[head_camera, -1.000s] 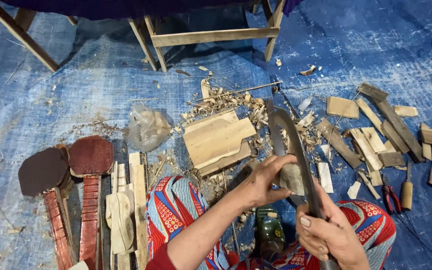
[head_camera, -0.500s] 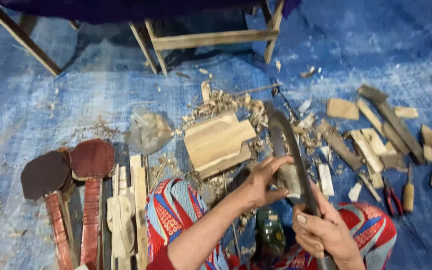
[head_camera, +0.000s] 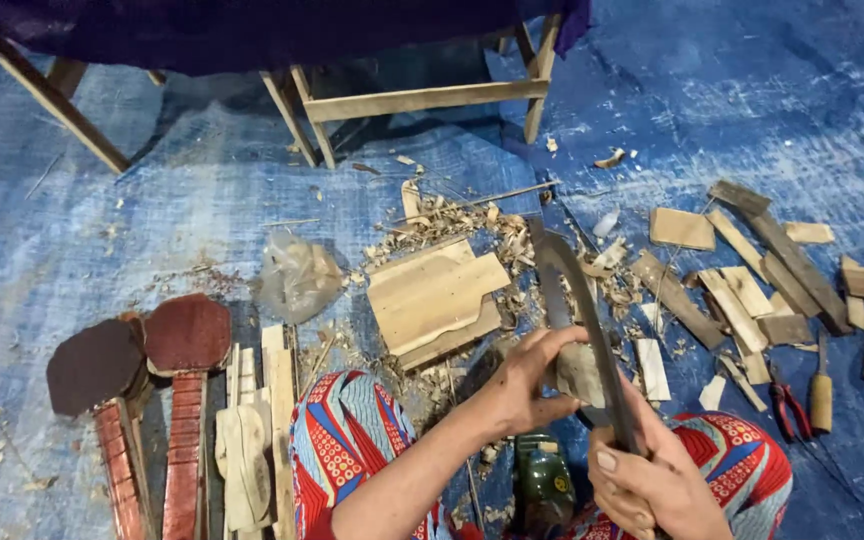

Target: The person sits on a blue tarp and uses a curved knife to shave and shape a small piece of wood. They repeatedly scrape the wood, rotate it, and remove shavings by hand. The person also briefly uses a file on the wood before returning to the knife.

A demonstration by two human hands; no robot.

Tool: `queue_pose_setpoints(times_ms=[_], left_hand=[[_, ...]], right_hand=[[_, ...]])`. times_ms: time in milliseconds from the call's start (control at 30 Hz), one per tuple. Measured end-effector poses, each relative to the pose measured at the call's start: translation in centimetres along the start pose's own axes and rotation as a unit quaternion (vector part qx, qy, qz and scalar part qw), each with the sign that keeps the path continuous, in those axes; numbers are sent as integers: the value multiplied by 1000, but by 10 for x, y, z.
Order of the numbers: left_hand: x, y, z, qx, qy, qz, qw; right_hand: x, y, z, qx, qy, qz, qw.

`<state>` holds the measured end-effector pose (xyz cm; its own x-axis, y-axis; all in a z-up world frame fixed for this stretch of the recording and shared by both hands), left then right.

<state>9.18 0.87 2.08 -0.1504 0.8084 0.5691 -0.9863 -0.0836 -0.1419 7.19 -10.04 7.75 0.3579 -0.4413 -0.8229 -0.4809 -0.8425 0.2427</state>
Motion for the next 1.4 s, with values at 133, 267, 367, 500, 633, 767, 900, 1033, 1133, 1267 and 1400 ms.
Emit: queue_pose_setpoints(times_ms=[133,267,367,500,633,767,900,1033,1133,1267,1400], left_hand=[[-10,8,-1,-41,29,25,998],[-16,-2,-14,-34,36,30,998],[8,8,27,-102,37,57,992],[-5,4,1,-79,23,81,993],[-7,7,10,-22,50,33,998],[-1,9,15,106,24,-29,994],[-14,7,-7,-49,47,64,996],[7,12,20,-103,53,111,987],[-11,20,0,-38,59,67,995],[-22,16,-21,-73,58,81,992],[7,29,28,-166,-1,151,975]], right_hand=[[20,4,7,12,-34,14,999],[18,-3,0,6,-9,-23,1000],[16,12,1,25,-2,20,999],[14,-1,6,-12,-52,-52,997],[7,10,1,7,5,-15,1000],[5,3,3,12,20,-64,998],[13,0,7,-13,-34,-40,999],[1,6,1,16,-1,-31,999],[26,11,18,9,-12,-12,1000],[2,0,10,3,0,-55,999],[-2,17,11,17,1,-50,999]])
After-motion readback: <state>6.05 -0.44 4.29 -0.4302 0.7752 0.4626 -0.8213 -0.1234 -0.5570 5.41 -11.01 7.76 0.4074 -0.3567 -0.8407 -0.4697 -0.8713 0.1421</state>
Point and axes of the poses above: each hand's wrist, its own y-axis away from the middle knuckle, its own x-axis out of the back of the hand, z = x × y, the point moved 10 cm from there along -y, towards the middle knuckle, and after that the axes turned 15 degrees about -y, right-handed, at the moved point
